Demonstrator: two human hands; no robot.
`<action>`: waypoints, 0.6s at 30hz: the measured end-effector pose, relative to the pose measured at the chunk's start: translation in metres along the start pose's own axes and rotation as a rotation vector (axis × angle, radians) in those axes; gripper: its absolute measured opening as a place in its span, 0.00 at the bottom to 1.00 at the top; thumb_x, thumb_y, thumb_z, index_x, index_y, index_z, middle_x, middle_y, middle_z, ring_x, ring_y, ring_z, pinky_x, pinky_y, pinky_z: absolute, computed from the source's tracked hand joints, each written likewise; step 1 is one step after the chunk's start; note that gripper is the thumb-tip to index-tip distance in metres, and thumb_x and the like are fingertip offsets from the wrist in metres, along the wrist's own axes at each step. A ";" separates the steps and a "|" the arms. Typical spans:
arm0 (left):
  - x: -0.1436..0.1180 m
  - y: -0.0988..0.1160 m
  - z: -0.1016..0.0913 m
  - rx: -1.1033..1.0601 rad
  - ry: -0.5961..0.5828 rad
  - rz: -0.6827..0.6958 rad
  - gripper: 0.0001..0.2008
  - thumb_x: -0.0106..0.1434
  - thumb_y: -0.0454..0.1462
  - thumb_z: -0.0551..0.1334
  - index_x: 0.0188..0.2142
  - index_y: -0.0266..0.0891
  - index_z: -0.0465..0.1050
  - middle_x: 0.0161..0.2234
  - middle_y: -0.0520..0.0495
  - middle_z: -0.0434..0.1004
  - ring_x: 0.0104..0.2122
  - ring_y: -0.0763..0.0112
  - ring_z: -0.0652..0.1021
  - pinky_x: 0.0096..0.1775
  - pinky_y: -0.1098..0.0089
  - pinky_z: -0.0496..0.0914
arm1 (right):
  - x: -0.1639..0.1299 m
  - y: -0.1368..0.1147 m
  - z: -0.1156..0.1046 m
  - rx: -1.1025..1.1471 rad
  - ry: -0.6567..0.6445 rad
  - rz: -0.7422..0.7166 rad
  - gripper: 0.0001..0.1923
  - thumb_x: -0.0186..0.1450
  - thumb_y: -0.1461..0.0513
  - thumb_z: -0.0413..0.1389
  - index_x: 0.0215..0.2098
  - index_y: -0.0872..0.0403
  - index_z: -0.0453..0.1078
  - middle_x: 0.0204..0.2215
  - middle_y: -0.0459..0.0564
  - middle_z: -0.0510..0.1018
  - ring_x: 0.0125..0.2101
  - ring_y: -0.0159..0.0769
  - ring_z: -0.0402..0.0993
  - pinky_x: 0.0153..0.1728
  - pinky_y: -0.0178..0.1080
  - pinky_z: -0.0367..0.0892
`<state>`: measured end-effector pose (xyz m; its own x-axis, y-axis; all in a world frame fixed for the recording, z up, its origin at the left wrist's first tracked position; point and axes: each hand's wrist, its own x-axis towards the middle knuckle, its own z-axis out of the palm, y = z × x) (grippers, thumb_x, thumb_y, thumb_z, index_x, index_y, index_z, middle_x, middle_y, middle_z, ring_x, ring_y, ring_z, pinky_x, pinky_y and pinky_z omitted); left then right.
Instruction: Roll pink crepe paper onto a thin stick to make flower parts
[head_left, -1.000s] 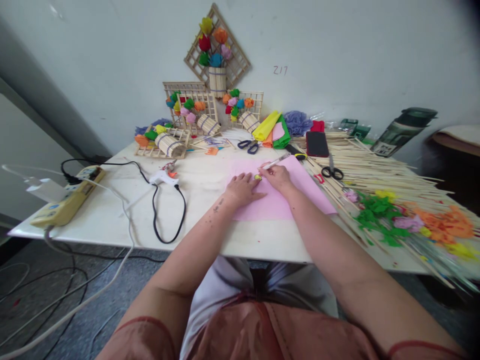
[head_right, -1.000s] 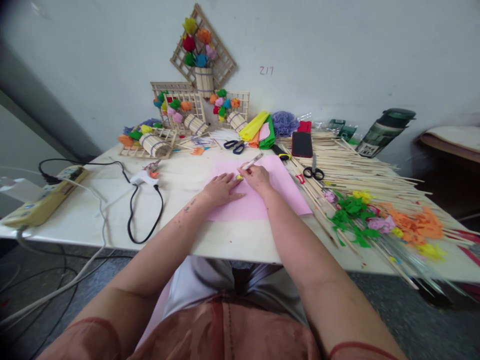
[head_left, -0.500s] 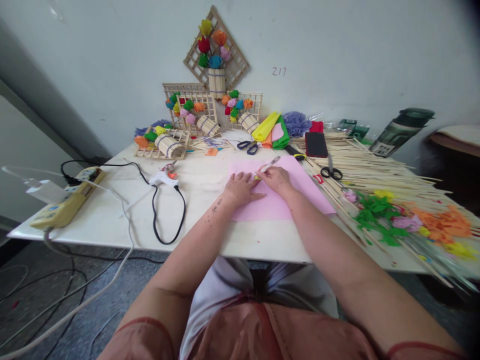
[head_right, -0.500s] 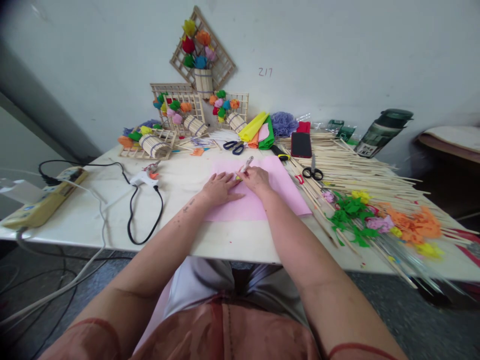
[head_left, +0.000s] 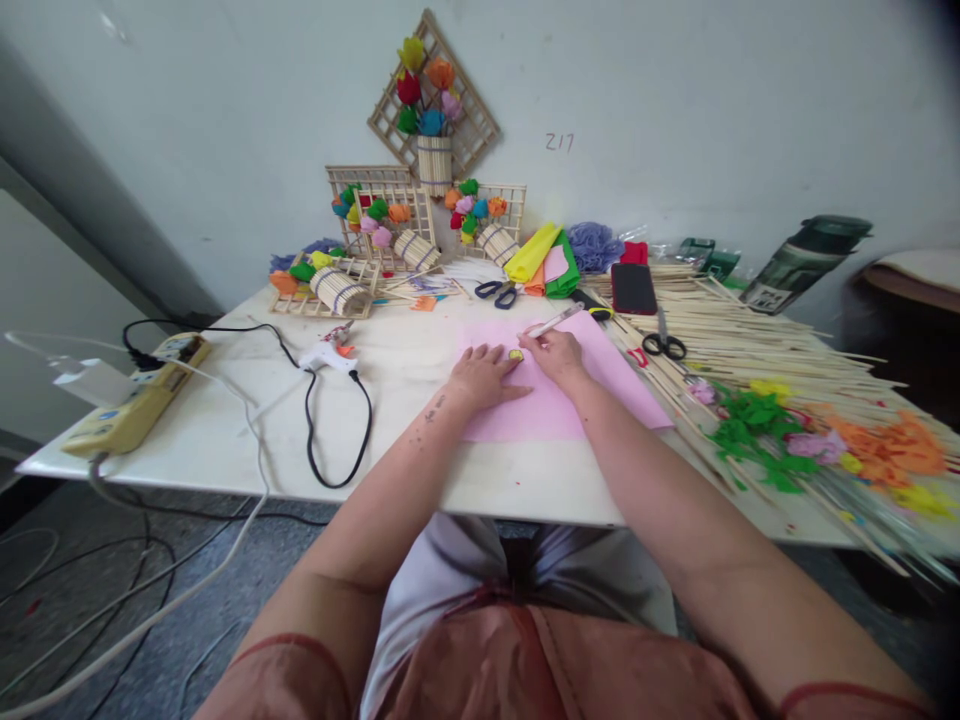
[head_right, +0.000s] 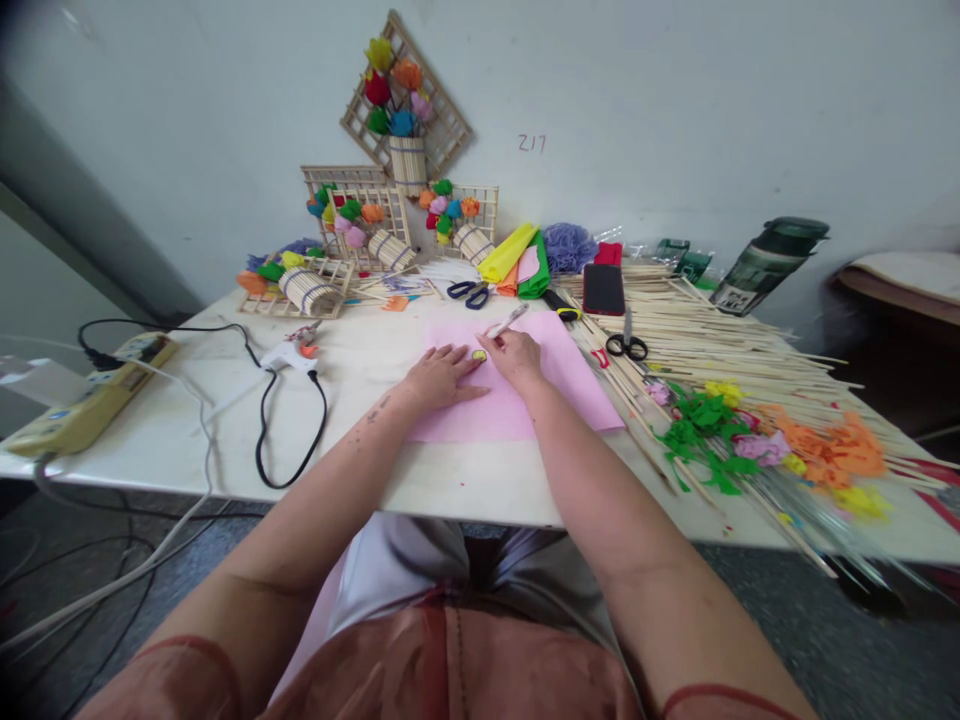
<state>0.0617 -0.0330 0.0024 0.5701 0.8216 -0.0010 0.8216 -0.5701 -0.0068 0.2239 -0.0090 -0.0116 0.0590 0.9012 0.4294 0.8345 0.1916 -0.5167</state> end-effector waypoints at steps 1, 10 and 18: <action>0.000 0.000 0.000 0.004 -0.005 -0.003 0.37 0.59 0.62 0.42 0.61 0.47 0.53 0.62 0.44 0.52 0.59 0.51 0.55 0.57 0.52 0.50 | 0.000 0.000 0.000 0.053 -0.002 0.009 0.17 0.61 0.51 0.50 0.36 0.52 0.75 0.31 0.49 0.81 0.34 0.35 0.76 0.35 0.33 0.66; 0.001 0.002 0.000 0.036 -0.008 -0.002 0.39 0.60 0.61 0.41 0.63 0.44 0.47 0.61 0.43 0.54 0.58 0.51 0.56 0.57 0.56 0.50 | 0.001 -0.005 0.001 0.012 -0.131 0.012 0.17 0.60 0.50 0.50 0.34 0.52 0.75 0.29 0.49 0.80 0.34 0.36 0.76 0.32 0.34 0.65; -0.003 0.007 -0.001 0.073 0.042 0.007 0.36 0.61 0.59 0.42 0.61 0.42 0.54 0.58 0.41 0.59 0.56 0.53 0.60 0.56 0.58 0.50 | 0.003 0.000 0.006 0.069 -0.135 0.012 0.17 0.61 0.50 0.50 0.34 0.52 0.74 0.29 0.48 0.81 0.34 0.35 0.76 0.31 0.33 0.65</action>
<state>0.0658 -0.0395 0.0035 0.5767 0.8160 0.0407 0.8159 -0.5726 -0.0800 0.2209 -0.0040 -0.0148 -0.0092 0.9468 0.3217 0.7944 0.2023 -0.5727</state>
